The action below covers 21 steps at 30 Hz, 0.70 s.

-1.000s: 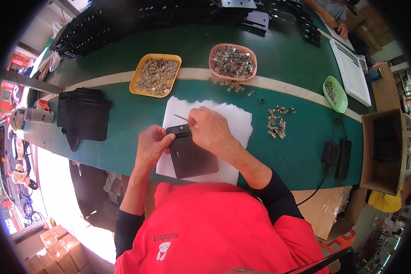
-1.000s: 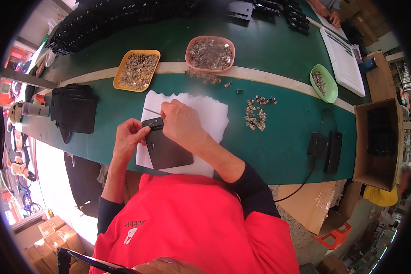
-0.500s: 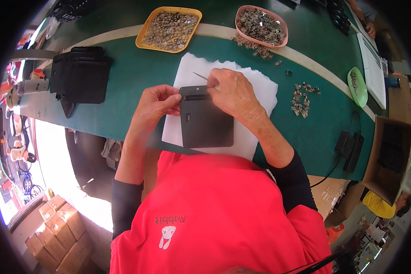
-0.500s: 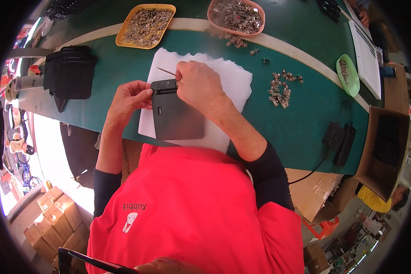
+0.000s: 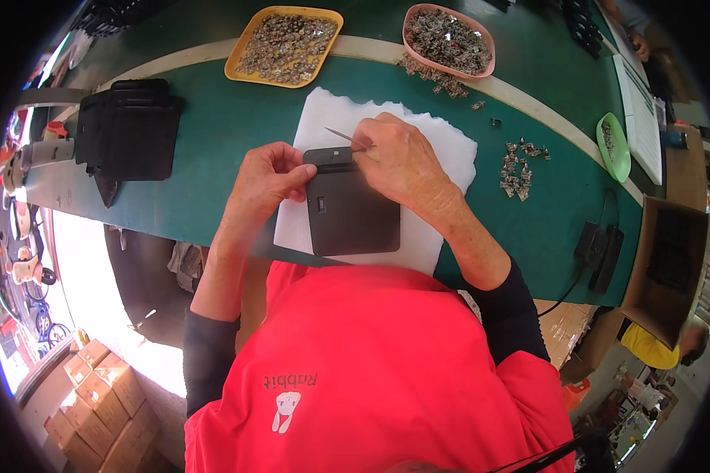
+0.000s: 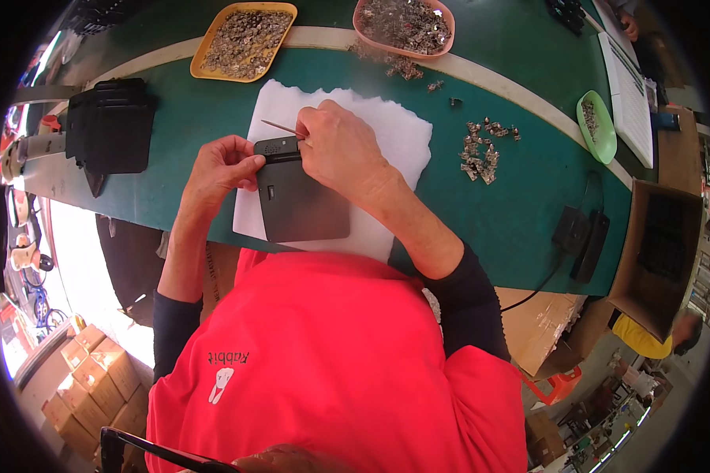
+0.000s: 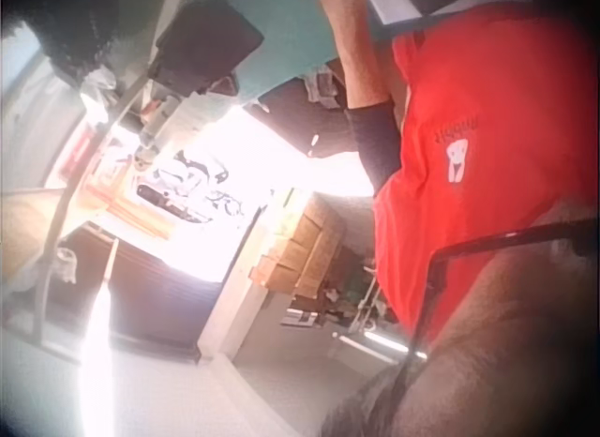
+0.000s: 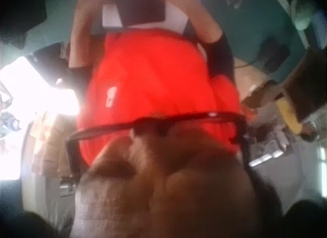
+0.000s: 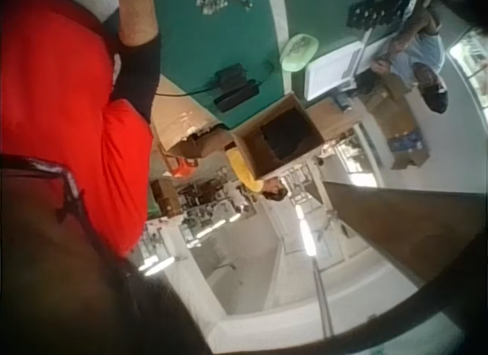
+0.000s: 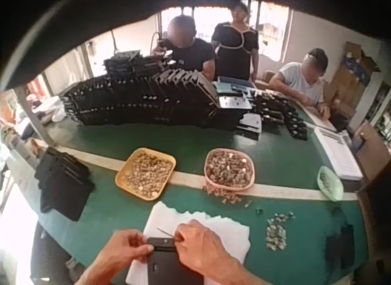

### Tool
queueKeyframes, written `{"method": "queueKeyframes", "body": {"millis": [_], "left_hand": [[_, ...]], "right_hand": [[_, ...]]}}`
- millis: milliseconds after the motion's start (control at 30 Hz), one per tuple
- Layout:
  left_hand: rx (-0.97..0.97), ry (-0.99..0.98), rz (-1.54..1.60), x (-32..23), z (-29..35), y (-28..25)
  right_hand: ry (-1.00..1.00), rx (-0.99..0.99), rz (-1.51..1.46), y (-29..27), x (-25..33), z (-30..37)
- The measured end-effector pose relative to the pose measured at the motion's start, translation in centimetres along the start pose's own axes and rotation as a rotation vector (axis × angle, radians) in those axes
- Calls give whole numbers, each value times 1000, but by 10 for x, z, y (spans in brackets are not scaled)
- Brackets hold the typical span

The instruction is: The person uses a screwdriver to tighten screws on the back of a black electronic device, likely a hard drive enclosure. They repeatedly pick up the device, secure it with screws, and place it back on the table among other similar units and trays of small parts.

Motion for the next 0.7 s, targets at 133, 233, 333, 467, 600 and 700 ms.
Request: {"method": "queueKeyframes", "body": {"millis": [133,233,333,467,600,700], "left_hand": [[-20,36,-6,-4,3,1],[-90,48,-127,-14,9,2],[-261,142,-444,-35,15,7],[-374,419,-694,-61,20,28],[-344,457,-738,-51,12,40],[-356,425,-714,-48,11,40]], "right_hand": [[-86,-45,41,-19,6,20],[-102,49,183,-20,1,32],[-28,170,410,-15,6,36],[-47,131,529,-14,9,42],[-104,104,606,-12,9,43],[-110,119,690,-7,12,42]]}}
Point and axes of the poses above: each hand's wrist, its own z-axis away from the middle knuckle, its own y-axis out of the palm, x = y × z, the point moved 9 cm from there along -z, towards the middle knuckle, and after that the axes turned 14 degrees about x, right-handed, at the moved point
